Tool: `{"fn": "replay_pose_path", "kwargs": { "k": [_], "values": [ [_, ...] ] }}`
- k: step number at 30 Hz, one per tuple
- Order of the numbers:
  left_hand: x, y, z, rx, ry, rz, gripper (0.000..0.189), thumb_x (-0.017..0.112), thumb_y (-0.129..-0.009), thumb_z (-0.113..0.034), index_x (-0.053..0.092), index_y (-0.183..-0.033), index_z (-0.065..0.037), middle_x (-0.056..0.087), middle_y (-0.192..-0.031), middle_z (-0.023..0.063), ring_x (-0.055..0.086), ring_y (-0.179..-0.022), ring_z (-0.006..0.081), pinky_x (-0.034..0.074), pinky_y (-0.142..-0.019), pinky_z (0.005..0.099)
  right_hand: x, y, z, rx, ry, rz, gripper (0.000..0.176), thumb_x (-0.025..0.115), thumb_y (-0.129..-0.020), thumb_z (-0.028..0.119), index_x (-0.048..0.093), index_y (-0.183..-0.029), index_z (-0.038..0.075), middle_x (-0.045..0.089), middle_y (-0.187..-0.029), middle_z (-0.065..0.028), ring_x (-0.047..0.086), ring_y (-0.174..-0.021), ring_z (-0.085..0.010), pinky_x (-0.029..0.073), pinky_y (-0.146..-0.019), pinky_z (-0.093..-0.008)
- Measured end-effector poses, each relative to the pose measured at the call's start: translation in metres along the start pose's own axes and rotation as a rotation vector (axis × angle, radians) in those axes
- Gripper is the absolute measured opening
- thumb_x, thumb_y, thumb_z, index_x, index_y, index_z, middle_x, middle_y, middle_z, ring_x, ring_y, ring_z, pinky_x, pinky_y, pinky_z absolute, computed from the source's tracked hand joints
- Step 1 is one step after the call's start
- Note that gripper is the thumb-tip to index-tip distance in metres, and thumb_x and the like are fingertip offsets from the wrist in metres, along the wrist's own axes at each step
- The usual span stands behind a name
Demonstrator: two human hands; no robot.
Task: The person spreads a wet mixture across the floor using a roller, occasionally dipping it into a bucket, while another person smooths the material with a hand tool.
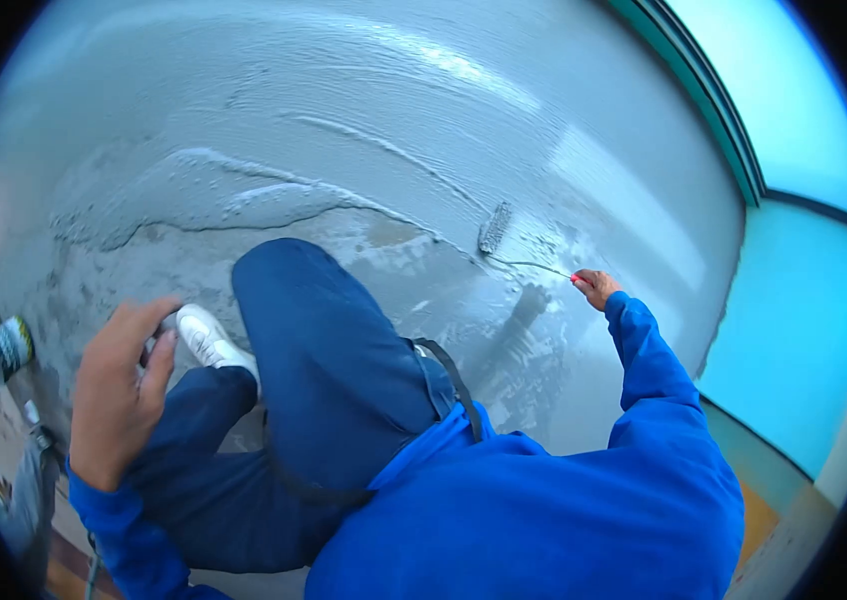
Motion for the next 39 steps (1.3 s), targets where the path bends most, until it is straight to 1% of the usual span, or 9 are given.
{"fn": "replay_pose_path", "kwargs": {
  "k": [6,7,12,17,25,30,32,35,39],
  "values": [
    [-0.006,0.018,0.010,-0.018,0.024,-0.109,0.024,0.054,-0.084,-0.002,0.058,-0.108,-0.002,0.051,-0.077,0.0105,0.048,-0.065,0.0202,0.040,-0.062,0.0303,-0.012,-0.087,0.184,-0.385,0.003,-0.030,0.033,0.050,-0.090,0.036,0.063,-0.108,0.011,0.065,-0.098,-0.0165,0.059,-0.095,-0.0358,0.047,-0.080,-0.0436],
    [-0.007,0.021,0.010,-0.021,0.033,-0.120,0.023,0.054,-0.084,-0.002,0.058,-0.107,-0.001,0.051,-0.078,0.0108,0.048,-0.065,0.0207,0.041,-0.062,0.0306,-0.012,-0.096,0.224,-0.451,0.016,-0.057,0.035,0.048,-0.091,0.036,0.062,-0.106,0.007,0.064,-0.095,-0.0191,0.060,-0.089,-0.0377,0.047,-0.078,-0.0443],
    [-0.012,0.032,0.016,-0.016,0.027,-0.152,0.023,0.054,-0.084,-0.002,0.058,-0.106,-0.002,0.053,-0.081,0.0134,0.052,-0.069,0.0262,0.042,-0.064,0.0334,-0.007,-0.127,0.413,-0.537,0.107,-0.027,0.034,0.047,-0.091,0.038,0.063,-0.108,0.013,0.066,-0.098,-0.0150,0.061,-0.094,-0.0350,0.048,-0.078,-0.0453],
    [-0.015,0.047,0.024,-0.055,0.031,-0.196,0.024,0.055,-0.083,-0.004,0.058,-0.107,-0.003,0.055,-0.084,0.0142,0.054,-0.073,0.0308,0.044,-0.066,0.0365,-0.022,-0.115,0.536,-0.703,0.159,-0.064,0.034,0.045,-0.091,0.041,0.064,-0.107,0.016,0.066,-0.096,-0.0144,0.061,-0.092,-0.0348,0.048,-0.078,-0.0462],
    [-0.025,0.066,0.044,-0.118,0.022,-0.251,0.023,0.058,-0.082,-0.007,0.058,-0.105,-0.005,0.054,-0.083,0.0123,0.054,-0.074,0.0324,0.044,-0.066,0.0393,-0.075,-0.106,0.601,-0.743,0.216,-0.178,0.029,0.050,-0.089,0.038,0.065,-0.105,0.019,0.067,-0.095,-0.0126,0.062,-0.091,-0.0326,0.049,-0.078,-0.0451],
    [-0.031,0.077,0.054,-0.139,-0.006,-0.200,0.025,0.060,-0.080,-0.008,0.058,-0.104,-0.006,0.054,-0.083,0.0117,0.054,-0.075,0.0311,0.044,-0.066,0.0396,-0.137,-0.204,0.544,-0.870,0.320,-0.162,0.038,0.049,-0.090,0.044,0.066,-0.102,0.013,0.066,-0.095,-0.0127,0.062,-0.091,-0.0332,0.048,-0.079,-0.0431],
    [-0.034,0.083,0.053,-0.155,-0.019,-0.174,0.026,0.061,-0.079,-0.009,0.058,-0.105,-0.006,0.054,-0.084,0.0109,0.054,-0.075,0.0302,0.044,-0.066,0.0393,-0.151,-0.210,0.531,-0.791,0.366,-0.151,0.038,0.049,-0.089,0.043,0.066,-0.104,0.012,0.066,-0.097,-0.0147,0.061,-0.093,-0.0327,0.048,-0.081,-0.0413],
    [-0.037,0.089,0.050,-0.161,-0.054,-0.126,0.028,0.062,-0.078,-0.010,0.058,-0.105,-0.006,0.054,-0.086,0.0095,0.054,-0.075,0.0282,0.044,-0.067,0.0383,-0.142,-0.222,0.542,-0.814,0.392,-0.104,0.038,0.050,-0.089,0.043,0.066,-0.105,0.012,0.066,-0.098,-0.0143,0.062,-0.093,-0.0330,0.048,-0.081,-0.0415],
    [-0.034,0.094,0.052,-0.139,-0.120,-0.087,0.032,0.063,-0.077,-0.011,0.056,-0.108,-0.006,0.053,-0.085,0.0083,0.055,-0.075,0.0244,0.043,-0.065,0.0352,-0.093,-0.230,0.621,-0.893,0.398,-0.086,0.037,0.050,-0.088,0.042,0.066,-0.105,0.013,0.066,-0.098,-0.0138,0.062,-0.092,-0.0347,0.049,-0.080,-0.0437]
  ]
}}
Point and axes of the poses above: each hand's wrist, its own y-axis away from the middle knuckle, its own x-axis out of the palm, z = x × y, the point moved 2 cm from there along -y, towards the middle knuckle
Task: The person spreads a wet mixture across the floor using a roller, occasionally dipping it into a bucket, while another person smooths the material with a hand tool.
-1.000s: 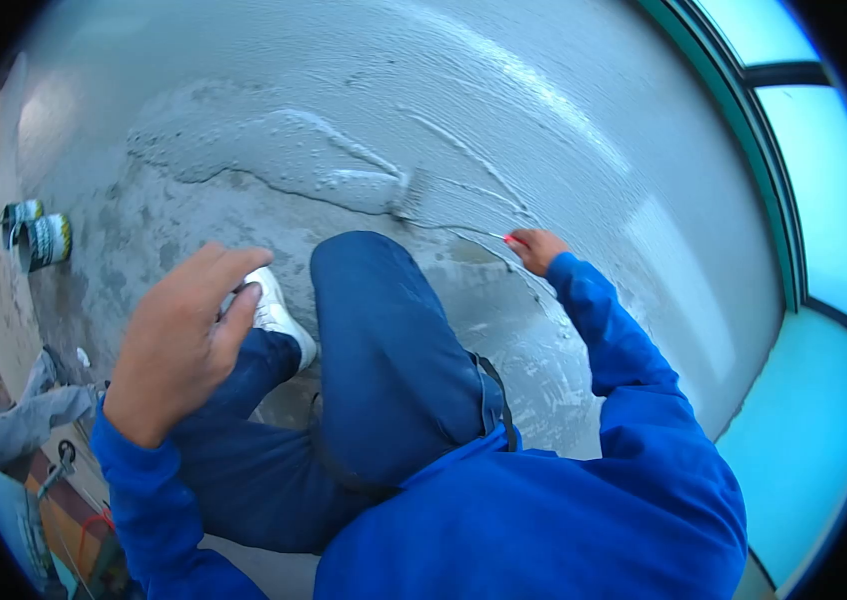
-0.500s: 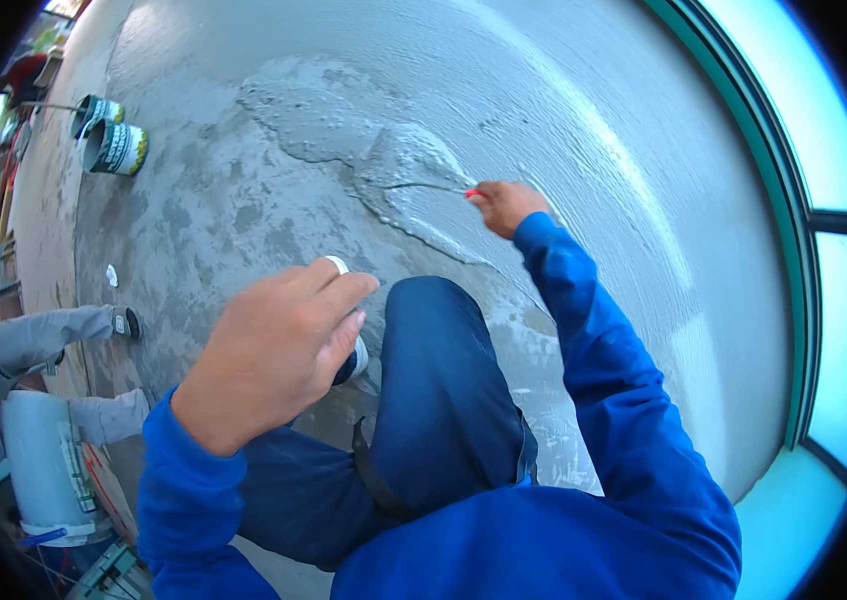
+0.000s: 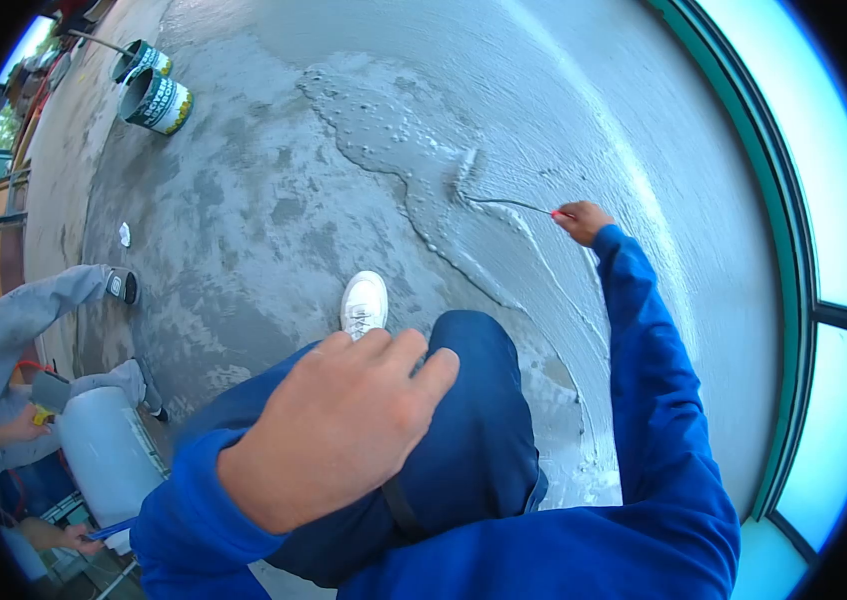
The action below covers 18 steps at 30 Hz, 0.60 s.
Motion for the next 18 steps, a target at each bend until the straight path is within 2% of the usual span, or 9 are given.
{"fn": "replay_pose_path", "kwargs": {
  "k": [4,8,11,14,18],
  "values": [
    [0.000,0.003,0.004,0.013,-0.066,-0.039,0.029,0.061,-0.076,-0.012,0.056,-0.104,-0.006,0.051,-0.080,0.0062,0.055,-0.073,0.0204,0.041,-0.063,0.0317,0.010,-0.070,0.105,0.037,-0.002,-0.017,0.036,0.049,-0.089,0.042,0.066,-0.105,0.015,0.065,-0.104,-0.0135,0.060,-0.101,-0.0343,0.047,-0.085,-0.0447],
    [-0.001,0.004,0.000,0.017,-0.124,-0.112,0.015,0.055,-0.075,-0.012,0.053,-0.089,-0.009,0.045,-0.072,0.0029,0.052,-0.068,0.0167,0.039,-0.059,0.0291,0.011,-0.114,0.214,0.042,0.036,-0.063,0.035,0.050,-0.089,0.038,0.066,-0.102,0.010,0.065,-0.103,-0.0169,0.061,-0.098,-0.0351,0.048,-0.083,-0.0439],
    [-0.003,0.006,-0.003,0.012,-0.148,-0.109,0.014,0.055,-0.075,-0.012,0.053,-0.088,-0.009,0.045,-0.071,0.0027,0.052,-0.066,0.0163,0.039,-0.058,0.0286,0.002,-0.128,0.269,-0.014,0.019,-0.131,0.035,0.052,-0.088,0.036,0.066,-0.101,0.007,0.065,-0.102,-0.0172,0.062,-0.097,-0.0345,0.049,-0.082,-0.0434],
    [-0.006,0.004,-0.001,0.002,-0.155,-0.098,0.015,0.055,-0.075,-0.012,0.053,-0.089,-0.009,0.046,-0.071,0.0028,0.053,-0.067,0.0165,0.040,-0.058,0.0288,-0.003,-0.128,0.285,0.008,0.007,-0.111,0.035,0.052,-0.088,0.037,0.067,-0.100,0.007,0.065,-0.102,-0.0170,0.062,-0.097,-0.0339,0.049,-0.081,-0.0434],
    [-0.003,0.001,0.003,0.004,-0.107,-0.121,0.017,0.057,-0.074,-0.011,0.054,-0.090,-0.007,0.049,-0.074,0.0042,0.055,-0.070,0.0182,0.042,-0.060,0.0301,-0.002,-0.104,0.252,0.104,0.025,-0.072,0.037,0.050,-0.089,0.039,0.067,-0.100,0.008,0.066,-0.101,-0.0173,0.062,-0.096,-0.0349,0.049,-0.081,-0.0444]
  ]
}}
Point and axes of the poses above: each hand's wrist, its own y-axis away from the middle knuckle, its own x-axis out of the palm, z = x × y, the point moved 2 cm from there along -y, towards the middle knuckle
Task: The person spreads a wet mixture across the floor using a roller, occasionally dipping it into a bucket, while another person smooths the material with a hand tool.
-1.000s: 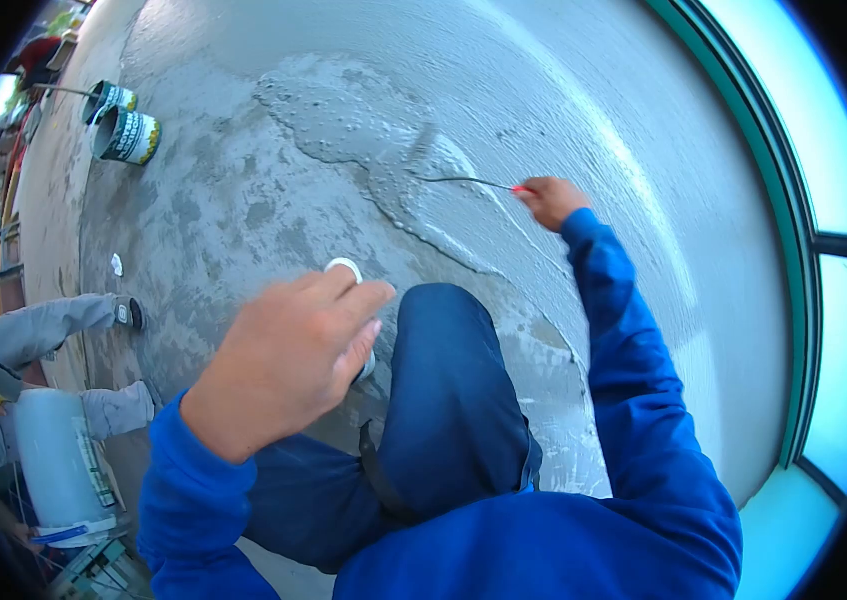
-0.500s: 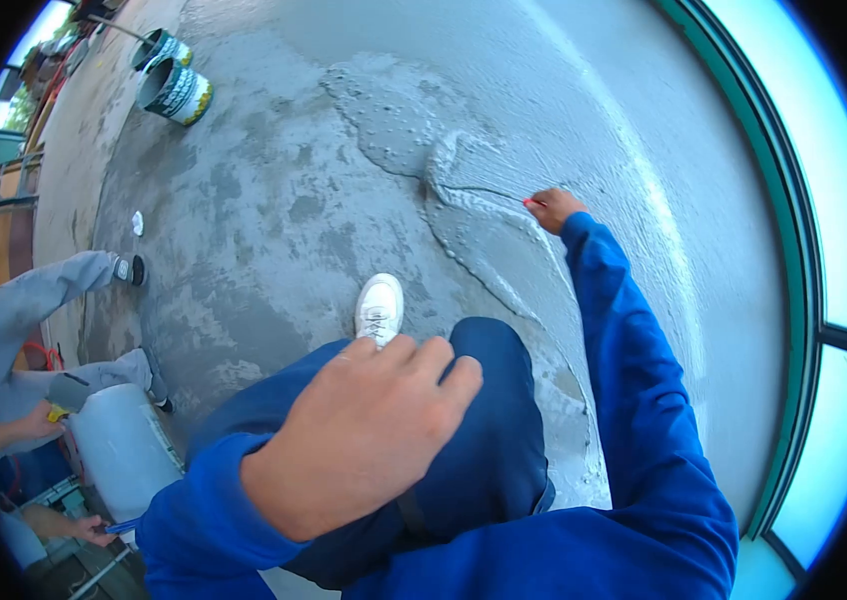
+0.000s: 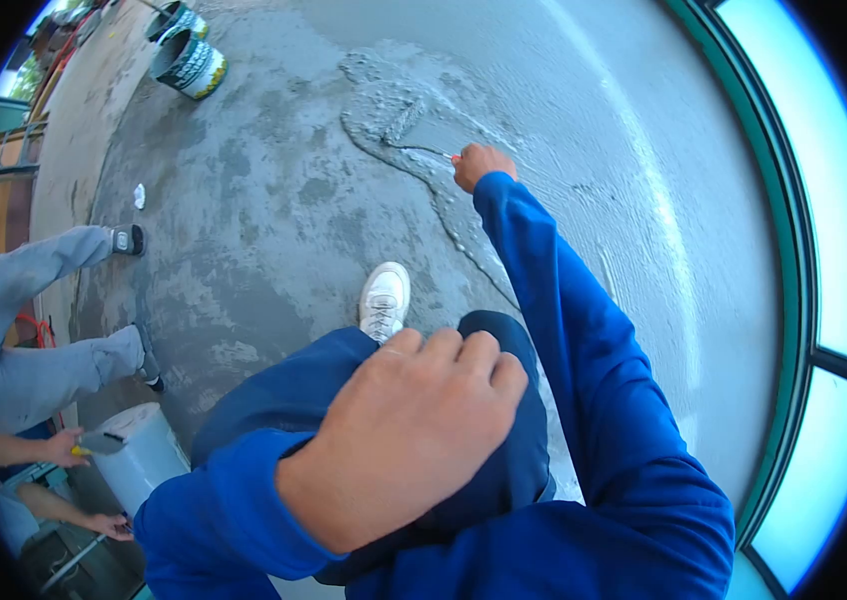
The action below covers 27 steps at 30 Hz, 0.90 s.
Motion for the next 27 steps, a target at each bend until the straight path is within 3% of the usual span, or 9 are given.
{"fn": "replay_pose_path", "kwargs": {
  "k": [5,12,15,21,25,27],
  "values": [
    [-0.002,-0.006,-0.010,0.024,0.067,0.072,0.020,0.058,-0.075,-0.009,0.055,-0.095,-0.007,0.051,-0.076,0.0066,0.057,-0.075,0.0225,0.045,-0.064,0.0338,0.040,0.127,-0.142,0.111,-0.137,-0.013,0.037,0.043,-0.091,0.042,0.067,-0.100,0.015,0.066,-0.098,-0.0164,0.061,-0.094,-0.0374,0.048,-0.081,-0.0473],
    [0.001,-0.024,-0.034,0.088,0.181,0.133,0.026,0.056,-0.081,-0.006,0.057,-0.107,-0.003,0.056,-0.090,0.0163,0.056,-0.081,0.0336,0.044,-0.072,0.0407,0.079,0.332,-0.252,0.431,-0.250,-0.002,0.033,0.046,-0.090,0.039,0.067,-0.100,0.014,0.066,-0.091,-0.0179,0.062,-0.085,-0.0388,0.049,-0.075,-0.0483],
    [0.009,-0.034,-0.041,0.150,0.175,0.063,0.025,0.056,-0.082,-0.003,0.057,-0.107,-0.001,0.055,-0.088,0.0160,0.055,-0.078,0.0319,0.044,-0.069,0.0376,0.111,0.427,-0.287,0.586,-0.340,0.022,0.034,0.050,-0.088,0.040,0.066,-0.103,0.013,0.066,-0.091,-0.0182,0.061,-0.086,-0.0383,0.048,-0.074,-0.0467],
    [0.018,-0.064,-0.060,0.121,0.195,0.175,0.025,0.052,-0.084,0.001,0.056,-0.108,0.000,0.050,-0.081,0.0132,0.049,-0.069,0.0248,0.041,-0.065,0.0318,0.174,0.622,-0.344,0.860,-0.420,0.126,0.032,0.051,-0.087,0.036,0.065,-0.106,0.015,0.065,-0.097,-0.0169,0.060,-0.092,-0.0367,0.047,-0.080,-0.0446],
    [0.027,-0.079,-0.065,0.158,0.212,0.258,0.024,0.051,-0.085,0.000,0.056,-0.109,0.000,0.051,-0.084,0.0135,0.050,-0.072,0.0241,0.041,-0.066,0.0311,0.197,0.743,-0.369,1.132,-0.379,0.257,0.032,0.052,-0.087,0.038,0.064,-0.110,0.020,0.065,-0.103,-0.0121,0.060,-0.099,-0.0332,0.047,-0.086,-0.0423],
    [0.027,-0.083,-0.072,0.152,0.191,0.268,0.023,0.050,-0.086,-0.001,0.056,-0.109,0.000,0.052,-0.086,0.0139,0.050,-0.073,0.0245,0.041,-0.068,0.0311,0.197,0.794,-0.377,1.220,-0.350,0.208,0.029,0.056,-0.086,0.036,0.066,-0.106,0.017,0.066,-0.097,-0.0146,0.061,-0.094,-0.0349,0.048,-0.083,-0.0416]
  ]
}}
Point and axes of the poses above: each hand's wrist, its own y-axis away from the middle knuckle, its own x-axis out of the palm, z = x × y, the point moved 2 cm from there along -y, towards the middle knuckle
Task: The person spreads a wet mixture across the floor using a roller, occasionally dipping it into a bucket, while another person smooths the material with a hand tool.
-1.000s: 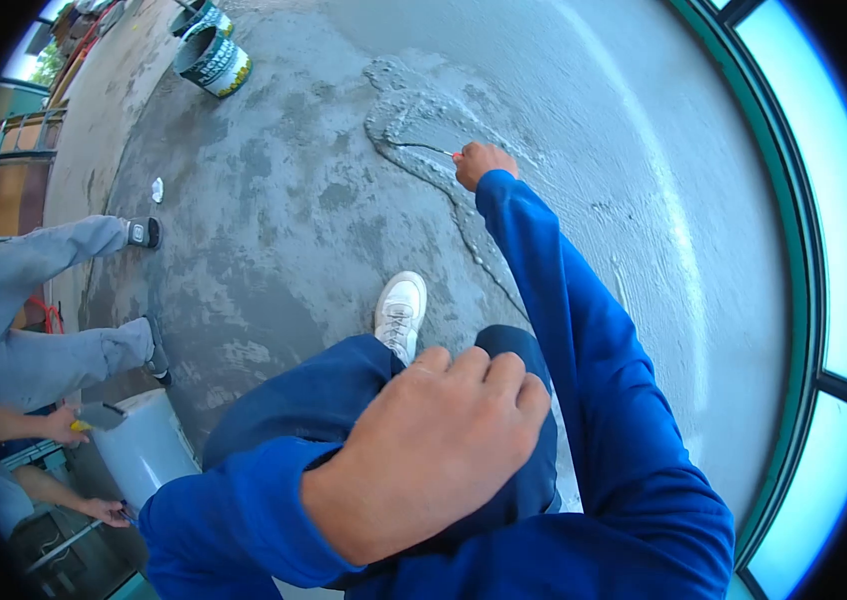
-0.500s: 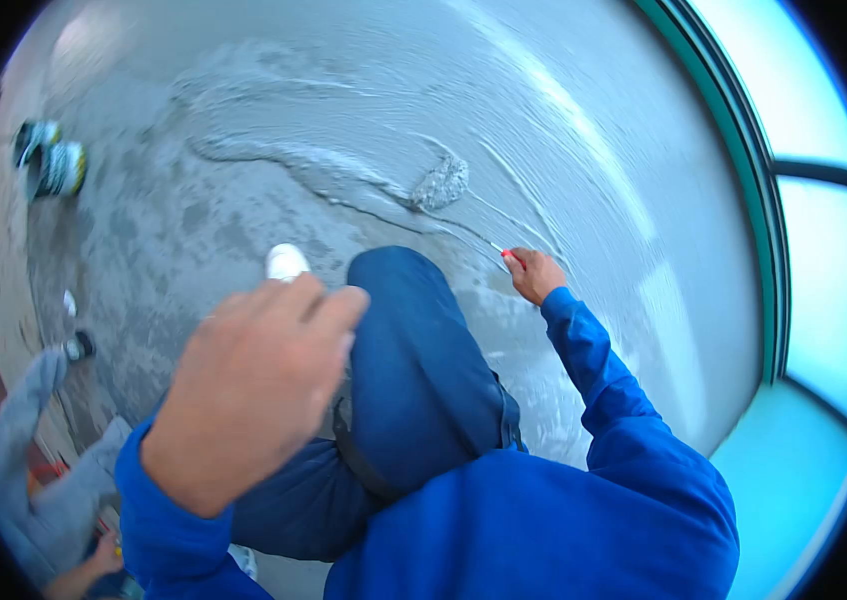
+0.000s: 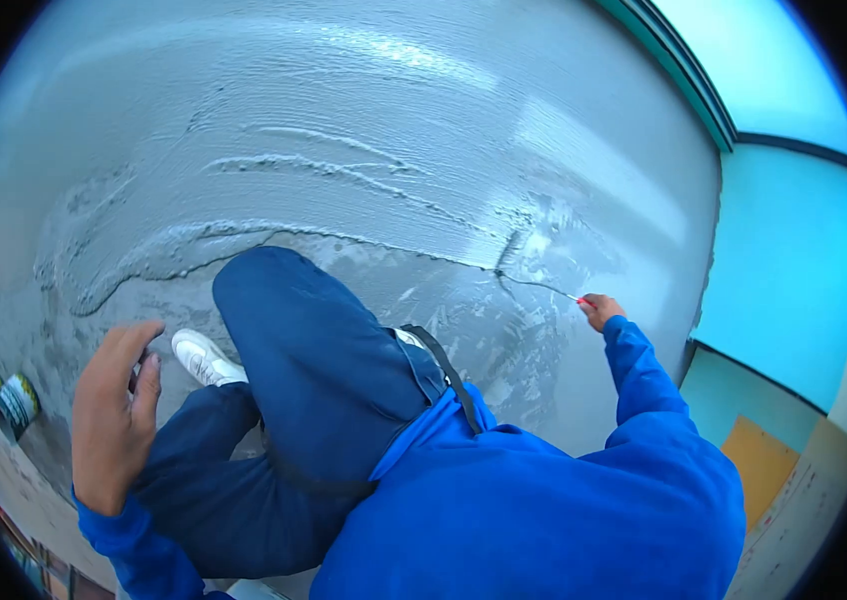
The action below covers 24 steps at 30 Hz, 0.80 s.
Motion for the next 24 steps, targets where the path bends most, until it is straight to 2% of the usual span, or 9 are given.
{"fn": "replay_pose_path", "kwargs": {
  "k": [4,6,7,10,12,15,20,22,24],
  "values": [
    [0.001,-0.004,-0.001,0.002,0.009,0.005,0.023,0.050,-0.087,-0.001,0.055,-0.109,0.001,0.054,-0.088,0.0142,0.051,-0.075,0.0248,0.041,-0.072,0.0310,-0.010,0.008,-0.051,0.032,0.088,0.005,0.031,0.053,-0.088,0.038,0.065,-0.107,0.017,0.066,-0.098,-0.0140,0.061,-0.094,-0.0339,0.048,-0.081,-0.0424],
    [0.002,-0.004,0.002,0.084,-0.067,-0.019,0.022,0.050,-0.087,-0.001,0.055,-0.108,0.001,0.050,-0.083,0.0132,0.048,-0.070,0.0238,0.040,-0.067,0.0307,-0.012,0.001,-0.050,-0.007,0.102,0.003,0.032,0.051,-0.089,0.039,0.065,-0.107,0.016,0.066,-0.098,-0.0143,0.061,-0.094,-0.0339,0.047,-0.081,-0.0428],
    [0.001,-0.004,0.002,0.120,-0.108,-0.036,0.022,0.050,-0.087,-0.001,0.055,-0.108,0.001,0.048,-0.080,0.0127,0.047,-0.067,0.0233,0.040,-0.064,0.0306,-0.010,-0.005,-0.036,-0.052,0.087,-0.001,0.033,0.050,-0.089,0.039,0.065,-0.107,0.015,0.065,-0.098,-0.0146,0.060,-0.094,-0.0340,0.047,-0.081,-0.0429],
    [0.002,-0.002,0.000,0.028,-0.045,-0.005,0.021,0.050,-0.087,-0.002,0.055,-0.107,0.001,0.047,-0.079,0.0120,0.046,-0.067,0.0220,0.039,-0.064,0.0305,-0.003,-0.036,0.007,-0.220,0.008,-0.004,0.034,0.049,-0.090,0.039,0.064,-0.104,0.012,0.065,-0.097,-0.0166,0.060,-0.094,-0.0346,0.047,-0.080,-0.0426],
    [0.001,-0.001,-0.002,0.005,-0.030,0.004,0.021,0.050,-0.087,-0.002,0.055,-0.107,0.001,0.046,-0.078,0.0117,0.045,-0.066,0.0216,0.039,-0.065,0.0304,-0.012,-0.043,0.066,-0.310,-0.043,-0.004,0.036,0.048,-0.091,0.038,0.063,-0.105,0.009,0.065,-0.095,-0.0177,0.059,-0.093,-0.0354,0.047,-0.080,-0.0423],
    [0.003,0.000,-0.003,-0.015,-0.018,-0.002,0.021,0.050,-0.088,-0.002,0.055,-0.107,0.001,0.046,-0.077,0.0115,0.045,-0.066,0.0215,0.039,-0.065,0.0307,-0.003,-0.075,0.151,-0.479,-0.079,-0.035,0.034,0.048,-0.091,0.038,0.062,-0.108,0.014,0.065,-0.097,-0.0150,0.061,-0.092,-0.0343,0.048,-0.079,-0.0434],
    [0.004,0.002,-0.002,-0.056,-0.033,-0.002,0.021,0.049,-0.088,-0.002,0.056,-0.108,0.001,0.052,-0.084,0.0130,0.049,-0.073,0.0212,0.040,-0.071,0.0304,-0.025,-0.061,0.320,-0.629,-0.088,-0.031,0.032,0.045,-0.092,0.037,0.062,-0.109,0.016,0.066,-0.096,-0.0137,0.061,-0.091,-0.0346,0.048,-0.078,-0.0449],
    [0.005,-0.002,0.005,-0.038,-0.035,-0.021,0.022,0.049,-0.088,-0.002,0.056,-0.109,0.001,0.054,-0.086,0.0134,0.050,-0.075,0.0209,0.041,-0.072,0.0303,-0.034,-0.055,0.331,-0.604,-0.056,-0.017,0.032,0.045,-0.092,0.038,0.062,-0.109,0.016,0.066,-0.097,-0.0137,0.061,-0.091,-0.0343,0.048,-0.078,-0.0452],
    [0.005,-0.003,0.005,-0.068,-0.021,-0.010,0.022,0.050,-0.088,-0.003,0.056,-0.109,0.001,0.056,-0.089,0.0136,0.051,-0.076,0.0208,0.041,-0.074,0.0301,-0.039,-0.059,0.307,-0.589,-0.038,-0.006,0.033,0.045,-0.092,0.039,0.063,-0.109,0.016,0.066,-0.097,-0.0138,0.061,-0.091,-0.0343,0.048,-0.078,-0.0450]
  ]
}}
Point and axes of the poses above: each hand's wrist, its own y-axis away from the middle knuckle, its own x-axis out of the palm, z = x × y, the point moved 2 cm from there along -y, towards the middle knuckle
